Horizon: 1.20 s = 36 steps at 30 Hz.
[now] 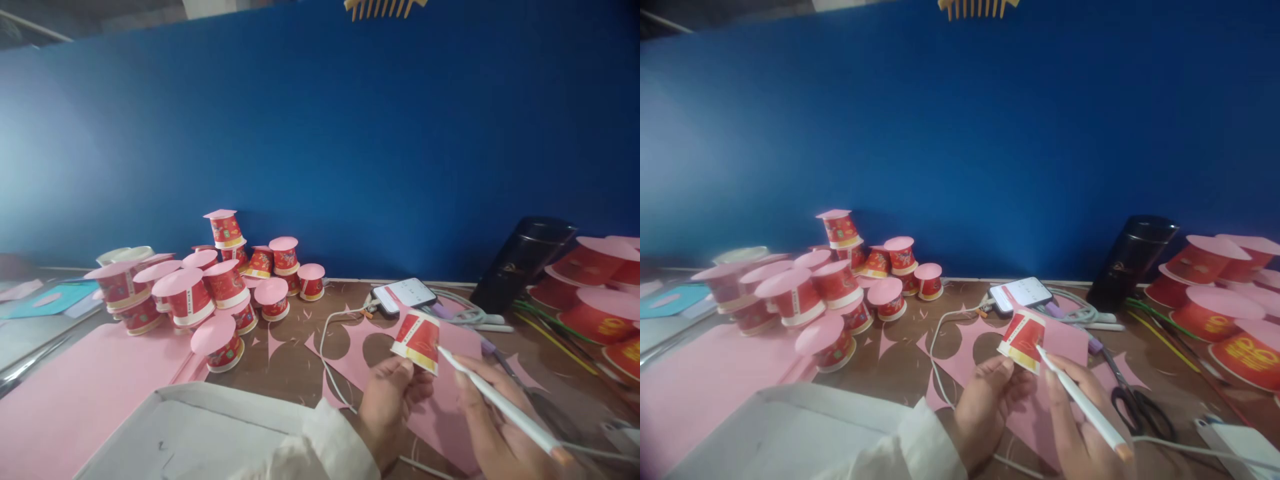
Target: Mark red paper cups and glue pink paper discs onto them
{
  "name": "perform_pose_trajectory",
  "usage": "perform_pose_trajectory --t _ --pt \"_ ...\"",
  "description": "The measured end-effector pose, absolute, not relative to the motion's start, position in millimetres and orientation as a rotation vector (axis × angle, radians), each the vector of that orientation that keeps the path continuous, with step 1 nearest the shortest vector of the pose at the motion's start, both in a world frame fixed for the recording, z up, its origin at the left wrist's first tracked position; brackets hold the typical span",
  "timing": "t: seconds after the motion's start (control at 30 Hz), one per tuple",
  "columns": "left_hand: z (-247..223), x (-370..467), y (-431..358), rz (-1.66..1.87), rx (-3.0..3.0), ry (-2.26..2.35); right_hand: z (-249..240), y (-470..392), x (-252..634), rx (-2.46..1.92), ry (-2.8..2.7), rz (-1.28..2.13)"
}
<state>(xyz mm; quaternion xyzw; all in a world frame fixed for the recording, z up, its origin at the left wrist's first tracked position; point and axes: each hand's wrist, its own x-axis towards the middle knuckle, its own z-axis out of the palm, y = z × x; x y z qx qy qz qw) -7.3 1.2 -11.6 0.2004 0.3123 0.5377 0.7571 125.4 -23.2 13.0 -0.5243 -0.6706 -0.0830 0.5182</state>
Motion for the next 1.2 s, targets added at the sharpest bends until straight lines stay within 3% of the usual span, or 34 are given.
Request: perform_pose_trajectory --t 1.2 --pt "-9.1 -8.5 2.0 1.130 0.330 0.648 9.9 -15.7 130.0 -1.210 -1.745 -0.239"
